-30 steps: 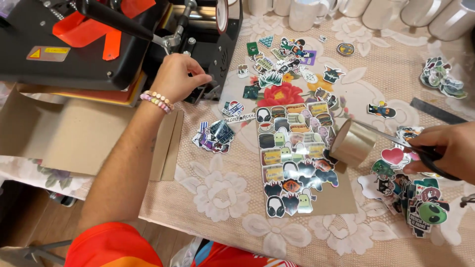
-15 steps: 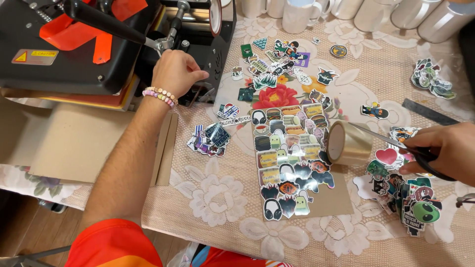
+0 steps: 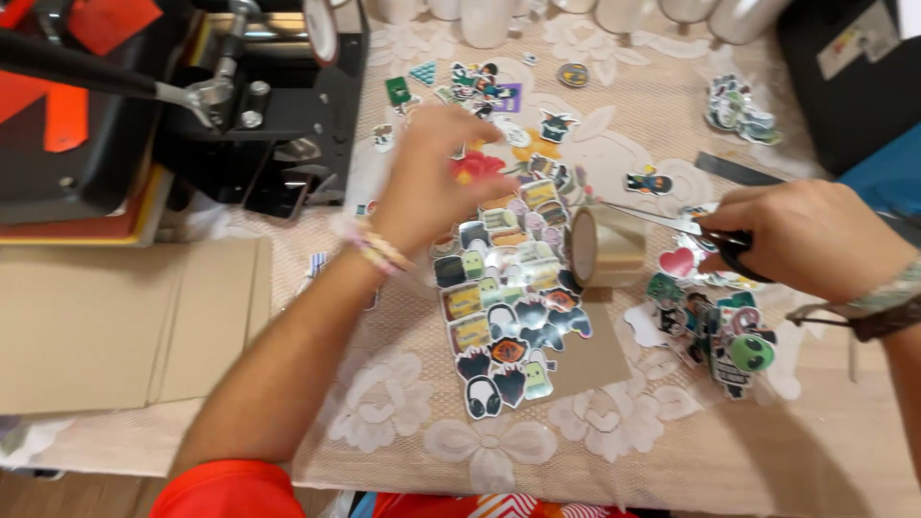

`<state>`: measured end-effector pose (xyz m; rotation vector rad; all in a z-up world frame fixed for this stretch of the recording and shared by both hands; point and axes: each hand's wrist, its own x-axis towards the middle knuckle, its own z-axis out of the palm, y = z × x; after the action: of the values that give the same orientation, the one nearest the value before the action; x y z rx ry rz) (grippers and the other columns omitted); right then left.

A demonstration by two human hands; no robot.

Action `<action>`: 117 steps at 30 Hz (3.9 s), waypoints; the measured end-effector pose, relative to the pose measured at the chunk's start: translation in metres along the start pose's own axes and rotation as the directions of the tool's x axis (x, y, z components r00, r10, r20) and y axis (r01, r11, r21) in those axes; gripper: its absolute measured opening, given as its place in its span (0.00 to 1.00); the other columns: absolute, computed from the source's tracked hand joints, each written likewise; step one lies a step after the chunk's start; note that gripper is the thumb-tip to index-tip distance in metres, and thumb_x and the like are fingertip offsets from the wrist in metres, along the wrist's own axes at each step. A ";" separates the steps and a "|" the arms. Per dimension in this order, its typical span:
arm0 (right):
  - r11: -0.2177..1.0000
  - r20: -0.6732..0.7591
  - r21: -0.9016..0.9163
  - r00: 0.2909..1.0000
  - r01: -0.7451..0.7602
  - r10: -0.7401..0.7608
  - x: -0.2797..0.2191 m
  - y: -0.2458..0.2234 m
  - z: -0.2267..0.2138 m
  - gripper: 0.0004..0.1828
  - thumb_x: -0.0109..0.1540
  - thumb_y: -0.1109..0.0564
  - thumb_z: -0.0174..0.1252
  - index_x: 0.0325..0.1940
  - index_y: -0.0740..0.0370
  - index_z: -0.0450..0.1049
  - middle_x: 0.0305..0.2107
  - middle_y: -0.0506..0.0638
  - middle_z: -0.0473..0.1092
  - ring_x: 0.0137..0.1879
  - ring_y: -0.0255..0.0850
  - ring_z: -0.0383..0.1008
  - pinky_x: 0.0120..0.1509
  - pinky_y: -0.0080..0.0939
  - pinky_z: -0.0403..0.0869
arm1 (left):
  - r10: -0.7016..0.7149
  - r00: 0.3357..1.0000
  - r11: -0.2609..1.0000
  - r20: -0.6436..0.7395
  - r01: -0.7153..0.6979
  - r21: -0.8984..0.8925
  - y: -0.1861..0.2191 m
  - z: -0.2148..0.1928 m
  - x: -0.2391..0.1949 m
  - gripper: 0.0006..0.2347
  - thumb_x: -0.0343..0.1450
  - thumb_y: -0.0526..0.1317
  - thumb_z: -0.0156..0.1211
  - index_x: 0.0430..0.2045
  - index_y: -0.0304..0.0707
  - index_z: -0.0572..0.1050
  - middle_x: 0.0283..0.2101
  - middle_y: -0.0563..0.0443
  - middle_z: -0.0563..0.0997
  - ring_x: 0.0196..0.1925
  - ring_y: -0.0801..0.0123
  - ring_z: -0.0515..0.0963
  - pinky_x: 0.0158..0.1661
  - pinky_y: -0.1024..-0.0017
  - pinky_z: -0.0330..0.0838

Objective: Sorting and organizing a variety of stickers on a workstation, using scissors and tape to prepare them.

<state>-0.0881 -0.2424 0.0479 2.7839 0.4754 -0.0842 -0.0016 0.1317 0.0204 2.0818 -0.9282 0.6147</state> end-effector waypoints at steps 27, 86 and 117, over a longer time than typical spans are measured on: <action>0.796 -0.584 0.604 0.692 0.022 0.424 -0.036 -0.032 0.036 0.20 0.58 0.58 0.78 0.41 0.65 0.72 0.37 0.55 0.70 0.41 0.45 0.67 0.46 0.44 0.66 | 0.058 0.963 0.998 0.263 -0.055 -0.021 0.046 0.147 0.027 0.01 0.60 0.40 0.70 0.19 0.50 0.83 0.30 0.59 0.73 0.43 0.59 0.70 0.42 0.59 0.65; 0.465 -0.256 0.879 0.928 0.108 0.269 -0.056 -0.099 0.014 0.24 0.41 0.50 0.79 0.36 0.58 0.80 0.25 0.46 0.72 0.27 0.36 0.74 0.36 0.35 0.75 | 0.293 0.914 0.951 0.282 -0.309 0.016 0.066 0.010 0.024 0.03 0.65 0.43 0.69 0.24 0.49 0.81 0.31 0.61 0.77 0.47 0.64 0.73 0.48 0.62 0.64; 0.882 -0.049 0.440 0.985 0.169 -0.164 0.002 -0.061 -0.061 0.27 0.40 0.30 0.77 0.31 0.47 0.79 0.19 0.40 0.76 0.25 0.41 0.72 0.35 0.40 0.70 | 0.321 0.879 0.939 0.354 -0.344 0.003 0.063 0.012 0.037 0.04 0.67 0.42 0.66 0.23 0.50 0.83 0.26 0.61 0.77 0.39 0.62 0.71 0.37 0.61 0.64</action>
<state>-0.1062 -0.1676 0.0870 3.1802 0.7860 -0.2456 -0.0258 0.0793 0.0661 2.1460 -1.5125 0.4565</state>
